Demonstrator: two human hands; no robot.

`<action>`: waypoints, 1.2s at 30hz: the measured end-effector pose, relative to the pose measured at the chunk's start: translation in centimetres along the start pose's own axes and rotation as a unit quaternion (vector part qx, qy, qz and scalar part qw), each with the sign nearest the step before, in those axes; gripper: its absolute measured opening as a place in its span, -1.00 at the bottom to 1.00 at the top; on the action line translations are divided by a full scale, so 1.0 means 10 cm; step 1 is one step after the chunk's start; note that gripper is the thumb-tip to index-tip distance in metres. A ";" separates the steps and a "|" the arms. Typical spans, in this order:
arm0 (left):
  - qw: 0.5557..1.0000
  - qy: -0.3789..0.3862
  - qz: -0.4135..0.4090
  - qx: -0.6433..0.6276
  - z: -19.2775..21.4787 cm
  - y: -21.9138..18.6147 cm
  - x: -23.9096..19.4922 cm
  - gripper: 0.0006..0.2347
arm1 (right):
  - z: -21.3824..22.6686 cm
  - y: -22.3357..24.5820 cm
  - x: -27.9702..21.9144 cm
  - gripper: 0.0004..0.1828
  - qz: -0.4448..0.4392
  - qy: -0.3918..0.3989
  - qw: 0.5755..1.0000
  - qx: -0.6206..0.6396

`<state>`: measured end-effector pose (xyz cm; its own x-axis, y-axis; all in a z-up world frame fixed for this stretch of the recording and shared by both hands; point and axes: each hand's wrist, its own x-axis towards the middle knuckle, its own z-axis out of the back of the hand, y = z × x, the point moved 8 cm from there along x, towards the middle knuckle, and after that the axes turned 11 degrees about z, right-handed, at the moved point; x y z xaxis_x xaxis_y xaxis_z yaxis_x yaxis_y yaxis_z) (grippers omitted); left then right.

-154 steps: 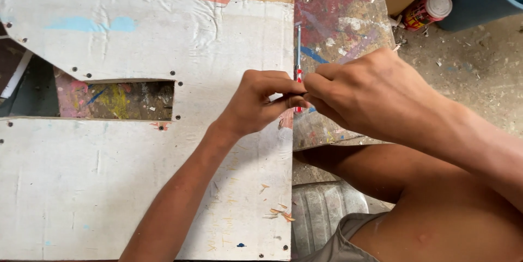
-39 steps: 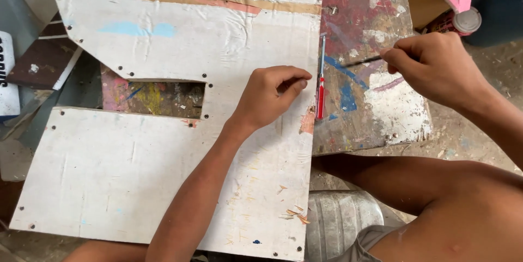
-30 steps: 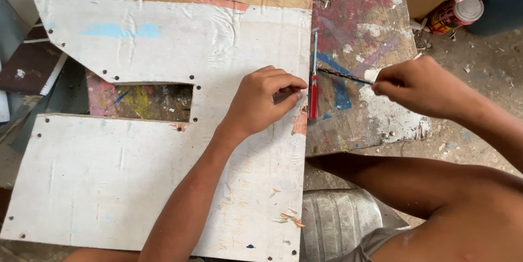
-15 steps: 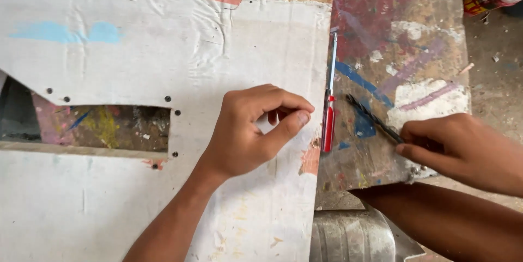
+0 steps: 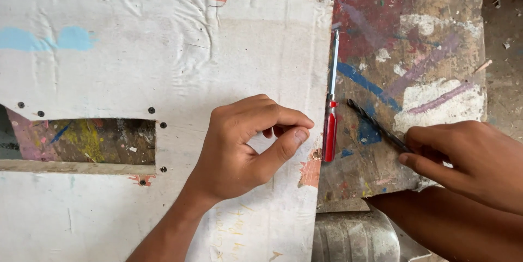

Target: Manually poking or drilling holes into a large white board using a screwdriver as a punch tool.

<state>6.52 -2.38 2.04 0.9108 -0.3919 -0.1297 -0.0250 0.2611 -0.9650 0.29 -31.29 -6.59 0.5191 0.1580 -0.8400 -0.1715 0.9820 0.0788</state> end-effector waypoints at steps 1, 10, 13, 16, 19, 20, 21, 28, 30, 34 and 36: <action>1.000 0.001 0.000 0.000 -0.03 -0.01 0.01 -0.92 | 0.00 0.01 -0.01 -0.64 -0.001 0.000 1.000 0.001; 0.956 -0.089 -0.141 0.240 -0.25 -0.13 0.58 -0.92 | 0.21 0.19 -0.12 -0.57 0.056 -0.029 0.998 0.004; 0.929 -0.116 -0.186 0.299 -0.28 -0.09 1.02 -0.89 | 0.22 0.17 -0.14 -0.63 0.060 -0.036 0.997 0.035; 0.925 -0.137 -0.197 0.296 -0.11 -0.04 1.25 -0.87 | 0.28 0.21 -0.19 -0.65 0.114 -0.079 0.987 0.078; 0.933 -0.143 -0.212 0.254 0.23 -0.17 1.02 -0.88 | 0.30 0.19 -0.23 -0.63 0.111 -0.074 0.985 0.109; 0.919 -0.173 -0.204 0.289 0.38 -0.20 0.86 -0.85 | 0.29 0.19 -0.24 -0.62 0.125 -0.078 0.982 0.116; 0.903 -0.202 -0.196 0.324 0.54 -0.23 0.69 -0.83 | 0.28 0.19 -0.25 -0.61 0.139 -0.082 0.979 0.123; 0.870 -0.258 -0.058 0.417 1.11 -0.18 -0.84 -0.90 | 0.25 0.21 -0.29 -0.61 0.123 -0.087 0.983 0.104; 0.850 -0.250 -0.030 0.462 1.17 -0.13 -1.14 -0.85 | 0.23 0.21 -0.25 -0.60 0.119 -0.095 0.986 0.072; 0.879 -0.245 0.056 0.406 1.31 0.13 -1.33 -0.85 | 0.29 0.30 -0.28 -0.58 0.081 -0.086 0.991 0.064; 0.896 -0.246 0.099 0.357 1.36 0.20 -1.29 -0.87 | 0.28 0.31 -0.26 -0.57 0.070 -0.068 0.995 0.028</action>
<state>0.33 15.19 4.89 0.9934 0.1147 0.0036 -0.0962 0.8492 -0.5192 0.80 -28.36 -2.69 0.6029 0.3024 -0.7383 -0.2059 0.9530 0.2222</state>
